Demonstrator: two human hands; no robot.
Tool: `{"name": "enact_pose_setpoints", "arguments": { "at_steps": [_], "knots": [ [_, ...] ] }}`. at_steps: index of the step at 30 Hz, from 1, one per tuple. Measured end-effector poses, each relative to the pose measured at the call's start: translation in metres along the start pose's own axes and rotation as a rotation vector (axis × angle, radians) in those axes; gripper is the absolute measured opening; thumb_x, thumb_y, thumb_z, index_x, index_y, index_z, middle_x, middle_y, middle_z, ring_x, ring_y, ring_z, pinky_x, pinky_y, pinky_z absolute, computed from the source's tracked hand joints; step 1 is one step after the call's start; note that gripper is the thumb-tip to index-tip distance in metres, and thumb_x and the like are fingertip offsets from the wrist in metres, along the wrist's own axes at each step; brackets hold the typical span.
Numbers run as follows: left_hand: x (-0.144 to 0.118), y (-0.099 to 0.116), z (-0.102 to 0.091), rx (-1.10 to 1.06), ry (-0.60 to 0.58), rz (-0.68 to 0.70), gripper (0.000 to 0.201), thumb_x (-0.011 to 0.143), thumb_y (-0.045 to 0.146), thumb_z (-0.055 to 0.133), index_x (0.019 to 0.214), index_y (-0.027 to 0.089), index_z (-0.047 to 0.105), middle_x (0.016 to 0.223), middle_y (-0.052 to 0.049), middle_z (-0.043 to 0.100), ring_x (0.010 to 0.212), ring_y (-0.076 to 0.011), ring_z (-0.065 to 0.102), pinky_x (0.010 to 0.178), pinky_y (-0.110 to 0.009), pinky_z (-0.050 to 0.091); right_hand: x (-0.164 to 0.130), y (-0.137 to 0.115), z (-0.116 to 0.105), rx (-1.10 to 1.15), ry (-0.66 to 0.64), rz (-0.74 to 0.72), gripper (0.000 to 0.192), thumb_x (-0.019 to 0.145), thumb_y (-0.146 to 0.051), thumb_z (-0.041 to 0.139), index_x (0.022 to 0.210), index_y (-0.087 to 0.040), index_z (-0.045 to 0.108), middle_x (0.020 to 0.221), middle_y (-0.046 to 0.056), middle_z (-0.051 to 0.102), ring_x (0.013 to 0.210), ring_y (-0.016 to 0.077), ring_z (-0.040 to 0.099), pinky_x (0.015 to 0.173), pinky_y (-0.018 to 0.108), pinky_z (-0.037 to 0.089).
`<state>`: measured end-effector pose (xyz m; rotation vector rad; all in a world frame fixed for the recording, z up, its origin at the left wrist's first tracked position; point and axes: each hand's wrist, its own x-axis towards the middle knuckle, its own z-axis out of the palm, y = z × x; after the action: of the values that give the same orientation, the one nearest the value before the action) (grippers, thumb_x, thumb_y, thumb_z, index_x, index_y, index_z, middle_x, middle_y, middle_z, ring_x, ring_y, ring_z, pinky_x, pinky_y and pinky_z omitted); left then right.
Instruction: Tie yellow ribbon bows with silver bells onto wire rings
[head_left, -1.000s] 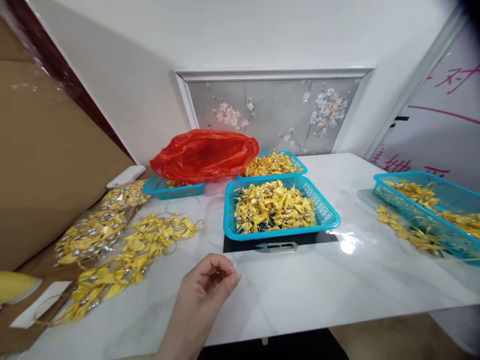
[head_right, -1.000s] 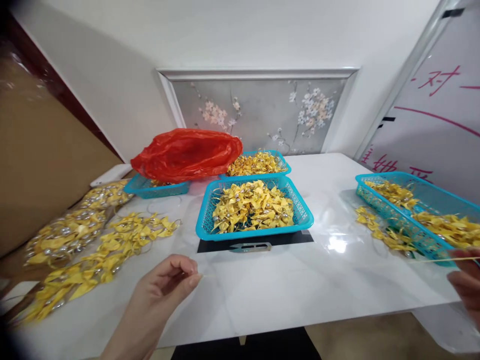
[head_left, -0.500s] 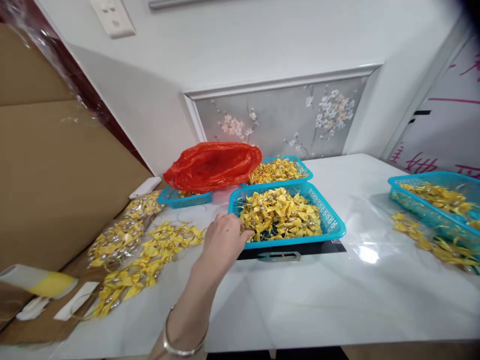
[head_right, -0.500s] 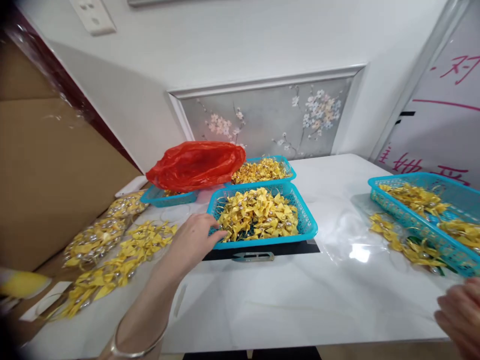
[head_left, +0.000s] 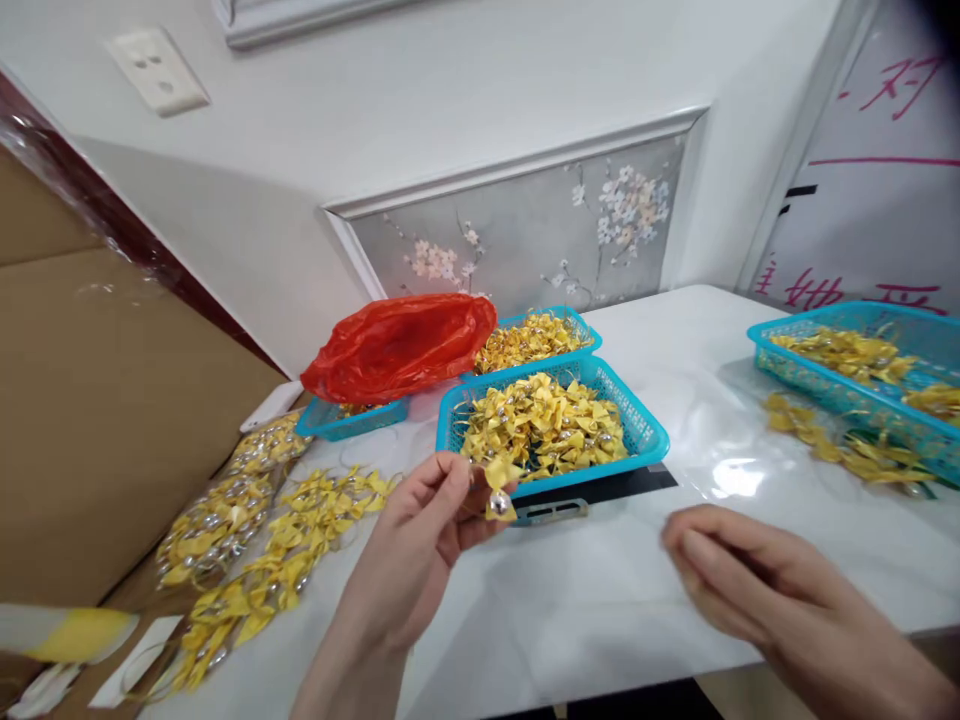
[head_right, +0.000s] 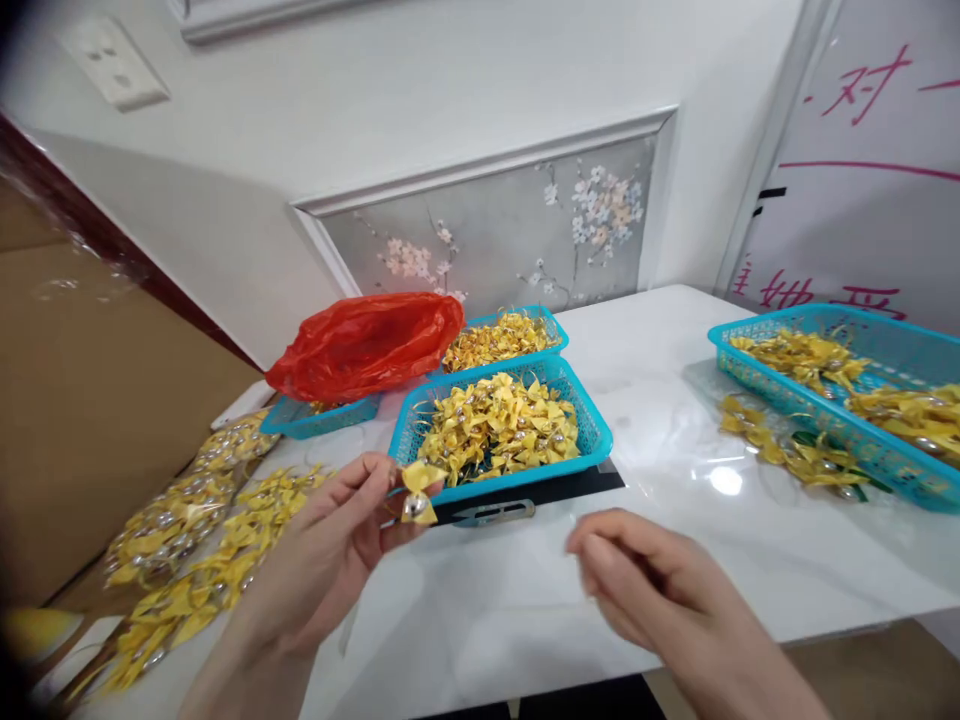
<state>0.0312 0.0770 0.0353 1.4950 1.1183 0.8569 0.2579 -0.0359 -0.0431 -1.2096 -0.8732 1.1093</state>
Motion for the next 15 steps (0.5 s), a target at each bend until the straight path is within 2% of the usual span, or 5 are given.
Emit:
{"name": "enact_pose_setpoints", "arguments": {
  "at_steps": [2, 4, 6, 10, 15],
  "knots": [
    [-0.017, -0.003, 0.006, -0.234, -0.032, -0.121, 0.021, 0.093, 0.039, 0.059, 0.082, 0.022, 0.053, 0.083, 0.0, 0.068, 0.086, -0.0164, 0.071, 0.066, -0.025, 0.061, 0.005, -0.008, 0.026, 0.018, -0.146, 0.094, 0.035, 0.088, -0.055, 0.064, 0.087, -0.02, 0.068, 0.067, -0.001, 0.048, 0.054, 0.0085, 0.033, 0.048, 0.022, 0.023],
    [-0.031, -0.009, 0.009, -0.465, -0.075, -0.235, 0.022, 0.088, 0.034, 0.069, 0.077, 0.021, 0.055, 0.081, 0.0, 0.07, 0.087, -0.0168, 0.072, 0.063, -0.022, 0.061, 0.008, -0.01, 0.044, -0.038, -0.222, 0.064, 0.035, 0.089, -0.054, 0.062, 0.092, -0.02, 0.068, 0.068, -0.001, 0.049, 0.057, 0.0103, 0.033, 0.049, 0.023, 0.025],
    [-0.04, -0.016, 0.008, -0.561, -0.113, -0.299, 0.024, 0.086, 0.033, 0.072, 0.073, 0.02, 0.056, 0.079, 0.0, 0.071, 0.082, -0.0166, 0.072, 0.059, -0.02, 0.059, 0.011, -0.009, 0.055, -0.102, -0.281, 0.003, 0.032, 0.091, -0.051, 0.058, 0.096, -0.021, 0.068, 0.074, 0.001, 0.054, 0.062, 0.0127, 0.041, 0.053, 0.024, 0.031],
    [-0.05, -0.029, 0.004, -0.481, -0.179, -0.327, 0.026, 0.086, 0.036, 0.072, 0.074, 0.018, 0.059, 0.07, 0.002, 0.066, 0.065, -0.0124, 0.07, 0.055, -0.017, 0.054, 0.012, -0.003, 0.066, -0.194, -0.426, -0.048, 0.028, 0.094, -0.046, 0.053, 0.099, -0.021, 0.065, 0.087, 0.003, 0.06, 0.073, 0.0159, 0.052, 0.062, 0.027, 0.04],
    [-0.05, -0.039, 0.005, -0.329, -0.261, -0.281, 0.028, 0.09, 0.04, 0.067, 0.077, 0.016, 0.062, 0.065, 0.002, 0.064, 0.059, -0.009, 0.063, 0.056, -0.016, 0.049, 0.008, -0.002, 0.074, -0.295, -0.527, 0.004, 0.023, 0.095, -0.038, 0.054, 0.083, -0.019, 0.06, 0.073, 0.001, 0.059, 0.067, 0.0147, 0.052, 0.061, 0.026, 0.04]
  ]
}}
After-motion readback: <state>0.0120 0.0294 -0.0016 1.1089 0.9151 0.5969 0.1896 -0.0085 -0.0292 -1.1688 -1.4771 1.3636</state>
